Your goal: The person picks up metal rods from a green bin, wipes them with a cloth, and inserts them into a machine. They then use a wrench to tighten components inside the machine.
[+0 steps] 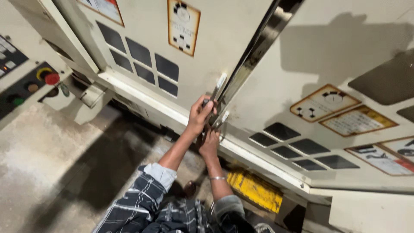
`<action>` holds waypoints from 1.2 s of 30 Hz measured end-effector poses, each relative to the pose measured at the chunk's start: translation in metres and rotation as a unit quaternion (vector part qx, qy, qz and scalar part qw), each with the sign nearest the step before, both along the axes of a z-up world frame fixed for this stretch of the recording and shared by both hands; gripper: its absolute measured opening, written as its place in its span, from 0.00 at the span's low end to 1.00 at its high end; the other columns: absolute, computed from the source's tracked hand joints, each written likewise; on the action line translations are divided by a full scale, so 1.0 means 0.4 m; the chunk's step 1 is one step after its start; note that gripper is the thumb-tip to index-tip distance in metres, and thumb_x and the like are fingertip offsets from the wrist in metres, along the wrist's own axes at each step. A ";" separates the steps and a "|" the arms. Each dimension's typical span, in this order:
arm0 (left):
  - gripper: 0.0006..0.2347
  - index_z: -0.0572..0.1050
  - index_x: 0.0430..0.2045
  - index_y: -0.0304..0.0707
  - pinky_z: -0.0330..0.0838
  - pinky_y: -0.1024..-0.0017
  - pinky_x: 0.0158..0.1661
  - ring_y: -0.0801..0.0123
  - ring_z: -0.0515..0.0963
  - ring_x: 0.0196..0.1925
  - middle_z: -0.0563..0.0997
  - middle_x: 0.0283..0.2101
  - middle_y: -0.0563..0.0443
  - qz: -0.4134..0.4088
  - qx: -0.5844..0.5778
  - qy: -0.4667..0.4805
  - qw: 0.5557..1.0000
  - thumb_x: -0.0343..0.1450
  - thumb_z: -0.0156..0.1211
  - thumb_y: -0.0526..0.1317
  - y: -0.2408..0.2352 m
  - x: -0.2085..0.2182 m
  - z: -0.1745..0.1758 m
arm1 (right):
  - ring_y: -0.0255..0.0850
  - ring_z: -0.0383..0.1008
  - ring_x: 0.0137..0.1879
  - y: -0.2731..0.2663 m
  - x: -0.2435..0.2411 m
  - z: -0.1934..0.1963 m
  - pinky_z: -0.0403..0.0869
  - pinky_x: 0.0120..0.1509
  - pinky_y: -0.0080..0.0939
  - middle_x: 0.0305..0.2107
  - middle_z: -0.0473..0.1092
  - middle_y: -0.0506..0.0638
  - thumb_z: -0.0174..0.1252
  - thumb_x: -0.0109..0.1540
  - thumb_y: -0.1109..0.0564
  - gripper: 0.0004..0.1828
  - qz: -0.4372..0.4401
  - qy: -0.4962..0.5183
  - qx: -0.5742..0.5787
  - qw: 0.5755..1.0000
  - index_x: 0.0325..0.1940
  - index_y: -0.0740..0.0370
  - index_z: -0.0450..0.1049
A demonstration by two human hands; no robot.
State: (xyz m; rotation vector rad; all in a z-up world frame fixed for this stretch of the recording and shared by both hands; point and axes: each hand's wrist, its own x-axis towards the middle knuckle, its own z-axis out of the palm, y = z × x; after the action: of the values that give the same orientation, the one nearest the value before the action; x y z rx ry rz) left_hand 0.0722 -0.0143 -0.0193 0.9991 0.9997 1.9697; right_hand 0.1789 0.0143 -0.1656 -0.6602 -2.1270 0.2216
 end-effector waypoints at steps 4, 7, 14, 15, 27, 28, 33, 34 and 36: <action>0.12 0.75 0.38 0.36 0.56 0.83 0.26 0.84 0.65 0.24 0.75 0.27 0.59 0.039 -0.009 0.007 0.999 0.77 0.57 0.47 0.004 0.006 0.005 | 0.59 0.73 0.54 -0.007 -0.029 0.036 0.65 0.64 0.63 0.48 0.73 0.63 0.65 0.55 0.56 0.38 0.004 0.047 -0.025 0.999 0.67 0.69 0.64; 0.12 0.74 0.38 0.35 0.55 0.83 0.26 0.85 0.65 0.25 0.74 0.27 0.59 0.054 0.020 0.001 0.998 0.78 0.57 0.46 0.006 0.029 -0.002 | 0.52 0.77 0.54 -0.019 -0.026 0.060 0.67 0.62 0.57 0.50 0.76 0.58 0.68 0.55 0.54 0.34 0.010 0.079 -0.029 0.996 0.64 0.66 0.69; 0.12 0.74 0.38 0.34 0.58 0.83 0.27 0.84 0.66 0.26 0.74 0.27 0.57 0.045 0.017 -0.012 0.999 0.77 0.56 0.46 0.014 0.030 -0.011 | 0.48 0.78 0.55 -0.011 -0.046 0.078 0.68 0.63 0.54 0.49 0.78 0.54 0.67 0.57 0.55 0.25 0.023 0.085 0.034 0.996 0.58 0.63 0.73; 0.12 0.74 0.38 0.34 0.55 0.84 0.25 0.84 0.64 0.24 0.74 0.27 0.57 0.051 0.003 -0.010 0.999 0.76 0.56 0.46 0.013 0.032 -0.009 | 0.48 0.78 0.55 -0.010 -0.047 0.080 0.67 0.63 0.55 0.47 0.77 0.54 0.67 0.57 0.54 0.25 0.019 0.081 0.033 0.996 0.57 0.63 0.73; 0.14 0.74 0.39 0.35 0.61 0.84 0.27 0.84 0.69 0.26 0.75 0.27 0.57 0.027 0.016 0.013 0.999 0.78 0.52 0.48 -0.001 0.039 0.014 | 0.53 0.77 0.52 -0.023 -0.037 0.085 0.68 0.58 0.57 0.41 0.77 0.54 0.65 0.57 0.55 0.18 0.031 0.040 0.008 0.999 0.49 0.61 0.75; 0.14 0.74 0.39 0.35 0.61 0.84 0.27 0.84 0.69 0.27 0.75 0.27 0.57 0.030 0.015 0.015 0.999 0.78 0.52 0.48 -0.005 0.041 0.011 | 0.53 0.77 0.50 -0.026 -0.031 0.086 0.68 0.57 0.57 0.39 0.77 0.53 0.66 0.56 0.54 0.16 0.034 0.016 -0.013 0.999 0.46 0.60 0.75; 0.14 0.74 0.39 0.35 0.61 0.84 0.28 0.84 0.70 0.29 0.75 0.28 0.57 0.036 0.020 0.027 0.999 0.78 0.52 0.48 0.001 0.035 0.012 | 0.53 0.77 0.47 -0.023 -0.030 0.111 0.68 0.54 0.58 0.36 0.76 0.54 0.66 0.53 0.54 0.16 0.047 0.001 -0.005 0.999 0.43 0.59 0.75; 0.14 0.74 0.39 0.35 0.61 0.84 0.28 0.84 0.71 0.29 0.75 0.28 0.57 0.033 0.021 0.021 0.999 0.78 0.52 0.48 0.001 0.039 0.014 | 0.53 0.77 0.47 -0.025 -0.029 0.115 0.68 0.54 0.58 0.36 0.76 0.54 0.66 0.53 0.54 0.16 0.040 -0.004 -0.003 0.999 0.43 0.59 0.75; 0.14 0.74 0.39 0.34 0.62 0.84 0.28 0.83 0.72 0.29 0.76 0.29 0.56 0.027 0.021 0.014 0.999 0.78 0.53 0.48 0.001 0.037 0.016 | 0.52 0.77 0.48 -0.028 -0.039 0.118 0.68 0.55 0.57 0.36 0.76 0.54 0.65 0.54 0.54 0.17 0.037 0.019 0.010 0.999 0.45 0.60 0.75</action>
State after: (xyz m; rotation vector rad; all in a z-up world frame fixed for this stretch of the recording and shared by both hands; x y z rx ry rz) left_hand 0.0870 -0.0139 -0.0127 1.0344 1.0136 2.0347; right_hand 0.1633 0.0033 -0.1184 -0.5626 -2.1156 0.2522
